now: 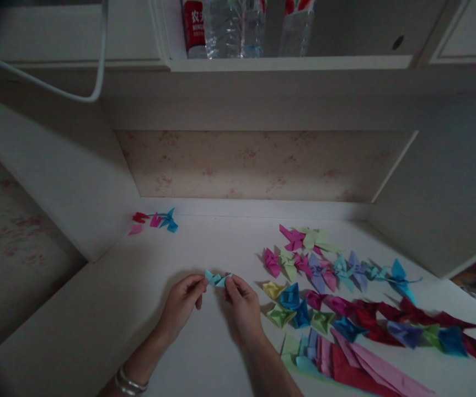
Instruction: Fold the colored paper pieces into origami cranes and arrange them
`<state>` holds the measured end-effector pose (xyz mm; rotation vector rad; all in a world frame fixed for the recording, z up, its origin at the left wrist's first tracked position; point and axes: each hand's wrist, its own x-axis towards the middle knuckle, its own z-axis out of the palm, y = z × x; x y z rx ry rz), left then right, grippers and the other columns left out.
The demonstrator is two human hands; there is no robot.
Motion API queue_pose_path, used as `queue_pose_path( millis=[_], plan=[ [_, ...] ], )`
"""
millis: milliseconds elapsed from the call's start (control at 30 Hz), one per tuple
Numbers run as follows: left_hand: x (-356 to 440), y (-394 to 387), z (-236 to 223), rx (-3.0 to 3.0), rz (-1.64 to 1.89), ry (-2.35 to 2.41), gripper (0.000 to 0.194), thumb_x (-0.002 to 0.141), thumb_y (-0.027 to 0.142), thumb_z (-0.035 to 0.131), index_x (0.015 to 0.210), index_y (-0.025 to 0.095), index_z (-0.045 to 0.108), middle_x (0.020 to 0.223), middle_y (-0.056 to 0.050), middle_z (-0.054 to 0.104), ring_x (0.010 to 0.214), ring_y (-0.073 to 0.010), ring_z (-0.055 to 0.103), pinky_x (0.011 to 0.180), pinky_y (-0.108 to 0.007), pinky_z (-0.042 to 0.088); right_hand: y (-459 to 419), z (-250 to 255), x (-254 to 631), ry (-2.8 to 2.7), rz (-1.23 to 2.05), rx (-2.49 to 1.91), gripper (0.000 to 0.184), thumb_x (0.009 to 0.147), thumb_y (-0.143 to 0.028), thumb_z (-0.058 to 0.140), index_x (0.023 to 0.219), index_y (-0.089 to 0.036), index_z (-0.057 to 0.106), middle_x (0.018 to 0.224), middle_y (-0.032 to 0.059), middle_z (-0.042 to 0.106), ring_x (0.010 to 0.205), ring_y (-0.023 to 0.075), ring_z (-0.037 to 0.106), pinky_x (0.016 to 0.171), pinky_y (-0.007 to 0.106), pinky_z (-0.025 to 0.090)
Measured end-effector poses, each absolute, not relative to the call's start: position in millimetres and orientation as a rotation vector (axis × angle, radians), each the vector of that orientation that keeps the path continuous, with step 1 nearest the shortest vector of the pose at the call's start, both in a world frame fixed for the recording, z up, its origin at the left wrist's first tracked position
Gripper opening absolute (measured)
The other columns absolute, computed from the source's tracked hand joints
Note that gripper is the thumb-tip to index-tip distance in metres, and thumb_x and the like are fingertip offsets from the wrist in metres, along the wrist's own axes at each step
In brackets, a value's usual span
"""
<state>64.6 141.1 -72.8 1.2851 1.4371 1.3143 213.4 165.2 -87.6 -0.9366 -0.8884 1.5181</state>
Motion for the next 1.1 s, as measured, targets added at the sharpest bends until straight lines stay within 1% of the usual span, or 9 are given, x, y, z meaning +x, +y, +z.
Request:
queue_pose_path(
  millis=[133, 233, 467, 667, 967, 1100],
  plan=[
    [65.4, 141.8, -70.8, 1.282, 1.336, 1.450, 0.033, 0.082, 0.046, 0.056, 0.083, 0.014, 0.064, 0.065, 0.001, 0.055, 0.047, -0.0080, 0.047, 0.043, -0.018, 0.035, 165.9, -89.2, 212.6, -0.892, 1.507, -0.964, 0.036, 0.070, -0.046, 0.073, 0.089, -0.015, 0.071, 0.063, -0.0014, 0.056, 0.060, 0.0110, 0.048, 0.056, 0.022, 0.040],
    [66.1, 141.8, -70.1, 1.268, 1.350, 1.441, 0.034, 0.082, 0.046, 0.057, 0.085, 0.013, 0.065, 0.066, 0.000, 0.056, 0.047, -0.0075, 0.046, 0.043, -0.018, 0.034, 165.9, -89.1, 211.9, -0.872, 1.533, -0.956, 0.037, 0.070, -0.047, 0.073, 0.090, -0.016, 0.070, 0.064, -0.0014, 0.057, 0.061, 0.0113, 0.049, 0.056, 0.022, 0.040],
    [66.4, 140.4, -68.7, 1.270, 1.354, 1.444, 0.034, 0.082, 0.046, 0.057, 0.086, 0.014, 0.066, 0.064, 0.001, 0.054, 0.046, -0.0071, 0.045, 0.042, -0.018, 0.034, 163.5, -88.7, 211.8, -0.877, 1.558, -0.938, 0.034, 0.072, -0.045, 0.073, 0.087, -0.016, 0.068, 0.064, -0.0017, 0.057, 0.060, 0.0109, 0.051, 0.056, 0.022, 0.040],
    [66.8, 139.9, -68.6, 1.267, 1.358, 1.438, 0.034, 0.083, 0.046, 0.056, 0.087, 0.014, 0.065, 0.064, 0.001, 0.053, 0.047, -0.0071, 0.045, 0.043, -0.018, 0.034, 163.3, -88.7, 210.9, -0.899, 1.544, -0.933, 0.033, 0.074, -0.045, 0.071, 0.086, -0.016, 0.066, 0.061, -0.0019, 0.057, 0.057, 0.0099, 0.050, 0.054, 0.022, 0.038],
    [66.8, 139.7, -69.1, 1.278, 1.359, 1.452, 0.034, 0.083, 0.046, 0.056, 0.086, 0.014, 0.066, 0.064, 0.001, 0.053, 0.046, -0.0069, 0.044, 0.042, -0.018, 0.033, 162.4, -85.6, 210.0, -0.908, 1.507, -0.964, 0.035, 0.071, -0.047, 0.073, 0.084, -0.015, 0.066, 0.059, -0.0022, 0.056, 0.055, 0.0096, 0.048, 0.052, 0.022, 0.038],
    [67.0, 139.4, -71.3, 1.280, 1.369, 1.439, 0.034, 0.083, 0.046, 0.056, 0.086, 0.014, 0.066, 0.064, 0.001, 0.053, 0.046, -0.0070, 0.044, 0.042, -0.018, 0.033, 161.4, -86.5, 210.1, -0.938, 1.487, -0.975, 0.035, 0.073, -0.047, 0.071, 0.084, -0.015, 0.066, 0.058, -0.0026, 0.055, 0.054, 0.0092, 0.047, 0.051, 0.022, 0.037]
  ],
)
